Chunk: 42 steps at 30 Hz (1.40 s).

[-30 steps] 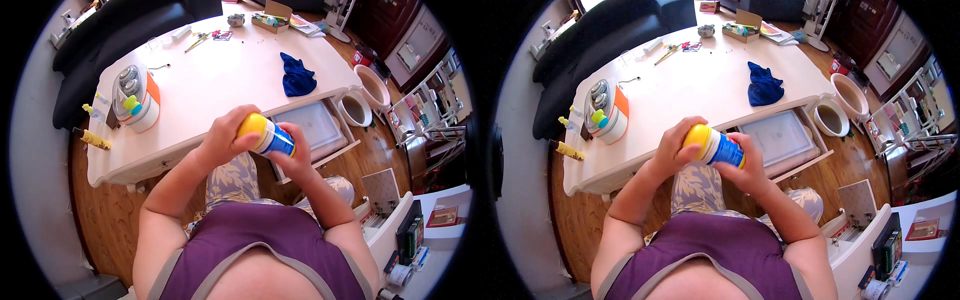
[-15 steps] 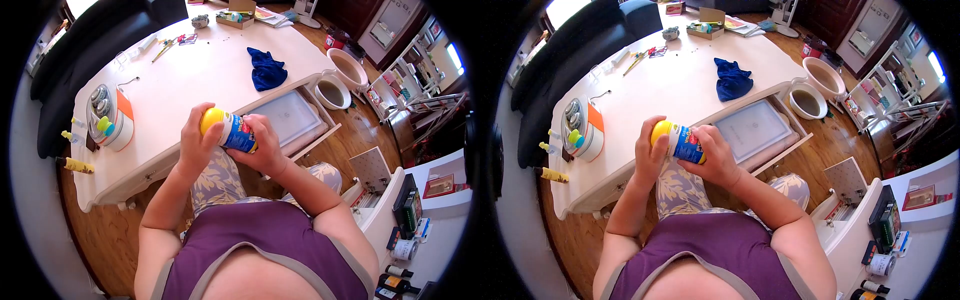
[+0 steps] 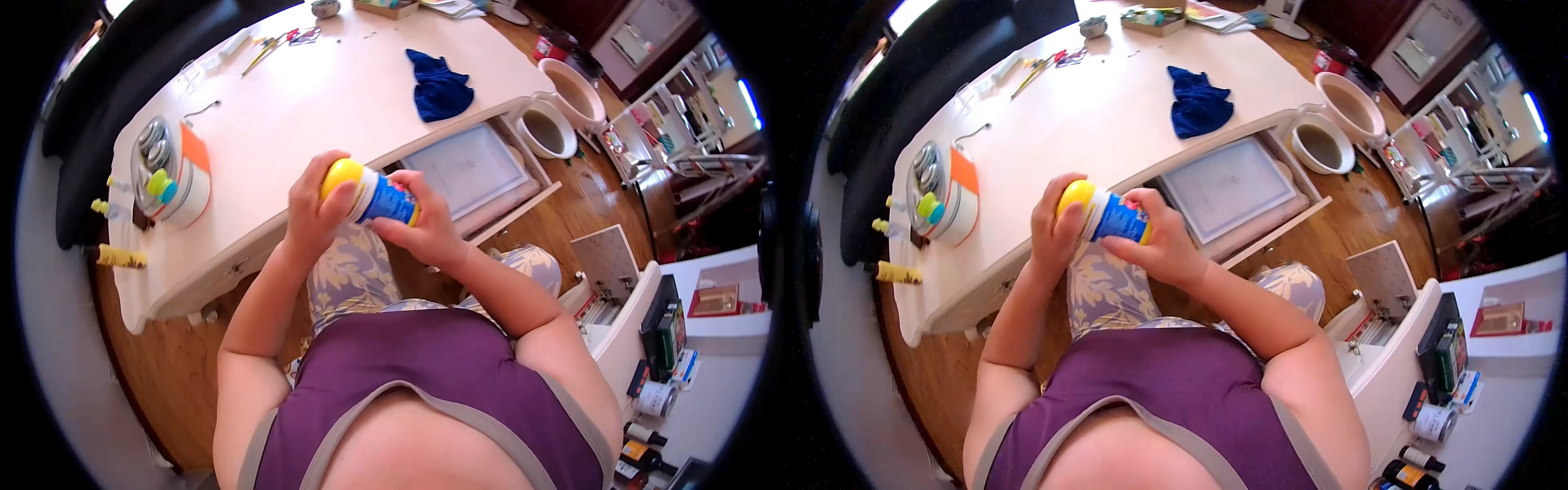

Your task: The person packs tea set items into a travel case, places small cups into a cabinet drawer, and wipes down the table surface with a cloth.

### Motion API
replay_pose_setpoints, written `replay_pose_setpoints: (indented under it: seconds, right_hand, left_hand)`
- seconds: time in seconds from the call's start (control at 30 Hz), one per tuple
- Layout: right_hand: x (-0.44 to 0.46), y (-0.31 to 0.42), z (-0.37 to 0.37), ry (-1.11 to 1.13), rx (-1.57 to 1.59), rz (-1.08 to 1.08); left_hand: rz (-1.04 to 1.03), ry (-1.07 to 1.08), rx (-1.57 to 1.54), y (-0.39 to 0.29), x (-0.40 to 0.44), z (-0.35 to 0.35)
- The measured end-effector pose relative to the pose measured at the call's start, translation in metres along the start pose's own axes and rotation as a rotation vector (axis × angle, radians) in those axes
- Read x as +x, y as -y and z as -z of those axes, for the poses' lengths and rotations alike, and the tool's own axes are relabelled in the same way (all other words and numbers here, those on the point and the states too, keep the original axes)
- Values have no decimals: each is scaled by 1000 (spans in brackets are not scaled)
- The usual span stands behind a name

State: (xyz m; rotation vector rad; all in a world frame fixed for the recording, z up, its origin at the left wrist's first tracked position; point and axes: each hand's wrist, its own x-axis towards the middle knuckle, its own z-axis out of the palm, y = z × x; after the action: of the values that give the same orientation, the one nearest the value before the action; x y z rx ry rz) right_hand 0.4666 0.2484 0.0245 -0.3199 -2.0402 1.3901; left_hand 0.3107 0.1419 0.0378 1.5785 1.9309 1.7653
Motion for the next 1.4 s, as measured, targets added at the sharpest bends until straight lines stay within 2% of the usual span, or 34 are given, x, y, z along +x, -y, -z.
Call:
replay_pose_setpoints:
  seconds: [0.07,0.13,0.17,0.23,0.27,0.33,0.37,0.4,0.47,0.53,0.67,0.73,0.8,0.87,0.93,1.0,1.07,1.1,1.13,1.2,1.23,1.27,1.3,1.33,1.37,1.4]
  right_hand:
    - [2,-4,-1,29,24,0]
    - [6,-13,-8,19,290,-285]
    - [10,-21,-13,50,305,-266]
    - [13,-37,-20,32,607,-269]
    - [15,-35,-22,50,618,-261]
    - [19,-29,-20,177,421,-171]
    - [20,-36,-14,296,367,-209]
    - [24,-40,-11,304,367,-203]
    - [34,-49,-5,125,-264,95]
    - [48,-68,8,71,-330,148]
    - [84,-103,44,-120,-489,161]
    - [107,-122,56,-219,-732,212]
    - [130,-132,68,-276,-828,194]
    - [153,-153,81,-289,-965,135]
    - [172,-160,92,-269,-1056,-30]
    - [189,-171,102,-217,-1107,-213]
    - [205,-187,103,-159,-1126,-261]
    - [210,-191,97,-131,-1142,-183]
    - [218,-178,90,-4,-1086,-162]
    - [217,-169,61,39,-937,132]
    - [211,-166,44,59,-867,298]
    - [204,-161,27,143,-704,361]
    - [199,-165,12,379,-581,273]
    - [187,-155,8,388,-494,496]
    - [185,-148,16,476,-546,530]
    - [189,-157,24,467,-534,536]
  left_hand:
    - [42,18,-14,9,-4,-1]
    - [88,-4,-286,12,-7,-7]
    - [101,-34,-437,19,-12,-14]
    - [192,-83,-833,11,-21,-30]
    - [185,-96,-816,12,-21,-25]
    - [310,-137,-869,16,-20,-18]
    - [242,-187,-732,28,-18,-13]
    - [236,-195,-728,34,-12,-3]
    - [175,-412,-199,49,3,25]
    - [178,-479,189,86,16,62]
    - [282,-552,295,153,23,110]
    - [278,-582,380,178,16,123]
    - [370,-575,496,166,17,115]
    - [401,-553,366,174,16,117]
    - [370,-582,252,179,0,113]
    - [282,-573,327,156,-21,100]
    - [165,-508,507,124,-39,84]
    - [98,-450,606,111,-45,79]
    - [100,-441,601,105,-46,76]
    - [-122,-201,774,100,-37,64]
    - [-123,-174,769,100,-26,56]
    - [-190,-80,767,100,-13,44]
    - [-258,10,764,101,0,31]
    - [-258,23,760,103,17,20]
    - [-266,107,772,105,35,8]
    - [-276,184,786,109,53,-3]
